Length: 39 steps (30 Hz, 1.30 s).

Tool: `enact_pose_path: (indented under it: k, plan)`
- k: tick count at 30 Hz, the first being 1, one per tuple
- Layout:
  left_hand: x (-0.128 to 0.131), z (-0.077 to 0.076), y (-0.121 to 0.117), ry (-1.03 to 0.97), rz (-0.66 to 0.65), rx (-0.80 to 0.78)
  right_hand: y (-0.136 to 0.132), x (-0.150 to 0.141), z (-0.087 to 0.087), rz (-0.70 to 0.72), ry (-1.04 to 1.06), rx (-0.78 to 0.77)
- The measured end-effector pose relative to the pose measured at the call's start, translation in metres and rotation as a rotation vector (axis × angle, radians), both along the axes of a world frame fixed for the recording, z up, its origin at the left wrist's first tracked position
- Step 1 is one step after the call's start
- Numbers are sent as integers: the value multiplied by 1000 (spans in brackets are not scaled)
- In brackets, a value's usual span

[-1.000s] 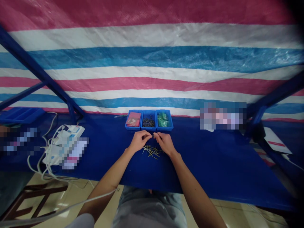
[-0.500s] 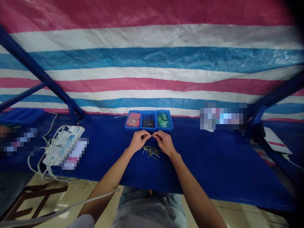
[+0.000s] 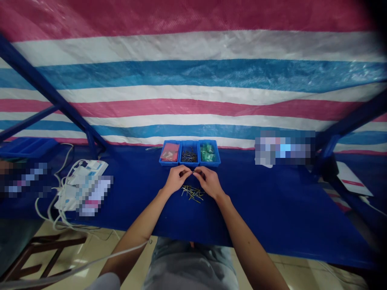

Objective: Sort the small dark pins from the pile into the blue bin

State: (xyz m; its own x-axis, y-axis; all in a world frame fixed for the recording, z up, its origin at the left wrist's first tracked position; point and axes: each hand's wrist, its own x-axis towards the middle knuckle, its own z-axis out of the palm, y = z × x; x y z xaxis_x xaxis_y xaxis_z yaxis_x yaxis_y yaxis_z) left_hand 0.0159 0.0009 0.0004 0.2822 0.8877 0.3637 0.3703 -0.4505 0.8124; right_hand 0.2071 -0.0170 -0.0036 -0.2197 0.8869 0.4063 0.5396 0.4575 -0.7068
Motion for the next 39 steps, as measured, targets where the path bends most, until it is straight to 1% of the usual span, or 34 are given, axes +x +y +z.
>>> enact_pose_path:
  k: [7, 18, 24, 29, 35, 39]
  plan:
    - [1, -1, 0, -12, -2, -3, 0, 0, 3, 46, 29, 23]
    - [1, 0, -1, 9, -13, 24, 0, 0, 2, 41, -20, 14]
    - [1, -1, -1, 11, -20, 31, 0, -1, 0, 13, -79, 12]
    - [3, 2, -2, 21, -40, 55, 0, -3, 1, -70, -137, 23]
    - [3, 4, -4, 29, -44, 68, 2, -4, -1, -86, -97, -41]
    - [3, 4, -4, 34, -44, 73, 3, -3, -1, -89, -62, -57]
